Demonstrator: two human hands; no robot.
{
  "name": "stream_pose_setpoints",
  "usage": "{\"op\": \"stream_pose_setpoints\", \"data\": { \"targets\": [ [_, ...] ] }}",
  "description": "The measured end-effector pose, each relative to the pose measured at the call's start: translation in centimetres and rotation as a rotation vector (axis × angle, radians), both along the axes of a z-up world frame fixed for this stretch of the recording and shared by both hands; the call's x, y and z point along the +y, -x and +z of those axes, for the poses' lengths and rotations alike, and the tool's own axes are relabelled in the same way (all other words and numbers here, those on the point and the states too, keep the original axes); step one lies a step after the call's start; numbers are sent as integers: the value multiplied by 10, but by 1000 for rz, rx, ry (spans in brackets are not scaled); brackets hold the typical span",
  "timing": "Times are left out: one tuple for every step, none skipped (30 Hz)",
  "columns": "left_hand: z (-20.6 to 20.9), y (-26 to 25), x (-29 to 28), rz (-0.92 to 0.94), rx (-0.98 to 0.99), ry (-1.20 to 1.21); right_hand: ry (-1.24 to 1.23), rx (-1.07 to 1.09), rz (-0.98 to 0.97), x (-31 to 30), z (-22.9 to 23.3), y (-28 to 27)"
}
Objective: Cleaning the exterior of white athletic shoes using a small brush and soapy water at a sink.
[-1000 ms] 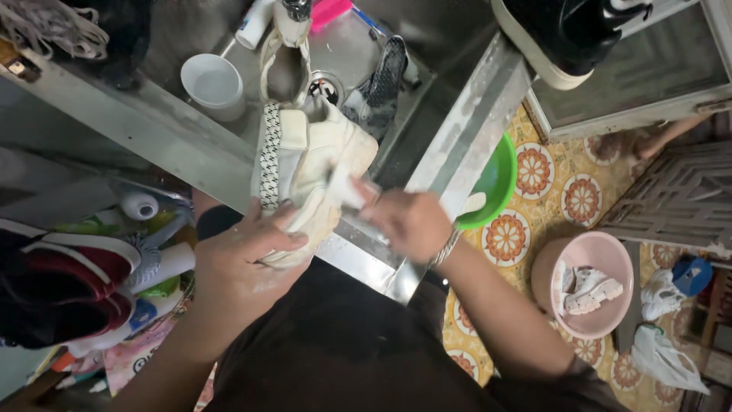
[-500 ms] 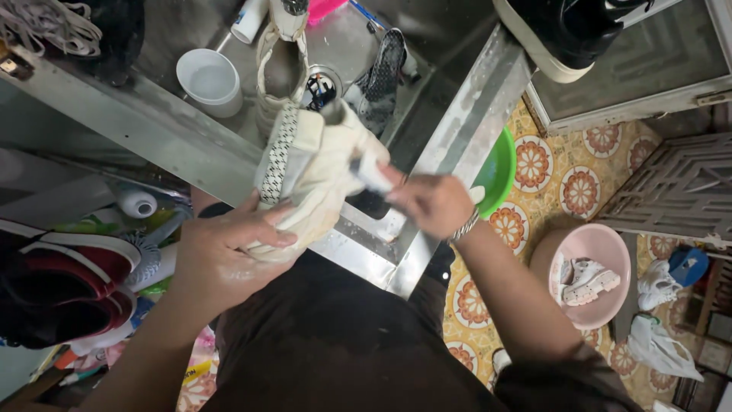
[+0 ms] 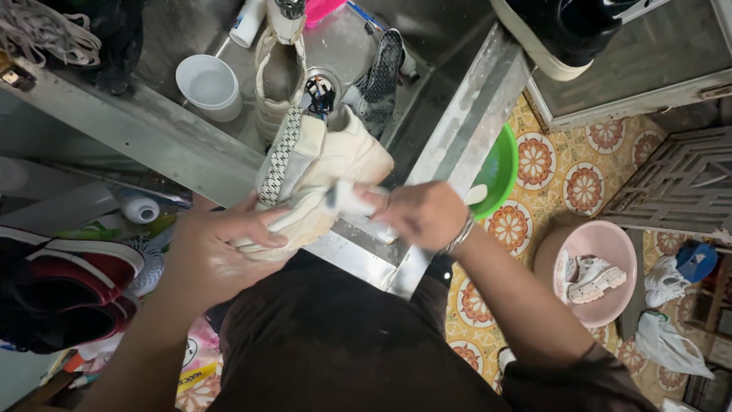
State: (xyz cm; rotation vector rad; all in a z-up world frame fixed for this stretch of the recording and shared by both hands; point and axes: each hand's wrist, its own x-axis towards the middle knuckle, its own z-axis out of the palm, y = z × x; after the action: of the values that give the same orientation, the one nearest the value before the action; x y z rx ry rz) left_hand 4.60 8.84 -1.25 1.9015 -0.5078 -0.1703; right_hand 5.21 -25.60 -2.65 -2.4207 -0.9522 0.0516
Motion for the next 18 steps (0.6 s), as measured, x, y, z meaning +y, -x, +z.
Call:
{"op": "stream_pose_setpoints", "data": {
  "targets": [
    [-1, 1, -1, -1, -5, -2, -2, -5, -1, -6, 0, -6],
    [-1, 3, -1, 2, -97, -38, 52, 40, -136, -12, 1, -12],
    [-2, 5, -3, 6, -188, -71, 108, 86, -269, -19, 2, -18],
    [1, 3, -4, 6, -192, -71, 108, 82, -269, -13, 0, -16],
    [4, 2, -6, 13, -184, -79, 60, 37, -235, -9, -1, -12],
    [7, 2, -8, 21, -177, -87, 12, -8, -201, -4, -3, -8],
    [4, 2, -7, 11, -177, -89, 9, -7, -211, 7, 5, -1],
    [1, 2, -5, 24, -89, -60, 11, 31, -189, 19, 12, 5],
    [-2, 4, -4, 38, 3, -30, 15, 74, -166, 31, 21, 12],
    [-2, 4, -3, 29, 8, -31, 14, 80, -175, 15, 7, 10],
    [-3, 4, -2, 40, 22, -22, 8, 76, -248, -2, -5, 5],
    [-4, 5, -1, 51, 36, -12, 3, 73, -322, -18, -18, 1],
    [0, 5, -3, 50, 39, -11, 5, 75, -323, -11, -10, 0],
    [3, 5, -5, 28, -60, -30, 61, 108, -390, -3, -2, 0],
    [7, 3, -7, 3, -162, -49, 117, 139, -461, 4, 5, -1],
    [6, 6, -10, -1, -163, -46, 118, 138, -466, 16, 11, 12],
    [7, 8, -10, 5, -157, -60, -4, 141, -396, 30, 17, 24],
    [8, 9, -11, 12, -151, -73, -125, 143, -324, 44, 22, 35]
  ]
}}
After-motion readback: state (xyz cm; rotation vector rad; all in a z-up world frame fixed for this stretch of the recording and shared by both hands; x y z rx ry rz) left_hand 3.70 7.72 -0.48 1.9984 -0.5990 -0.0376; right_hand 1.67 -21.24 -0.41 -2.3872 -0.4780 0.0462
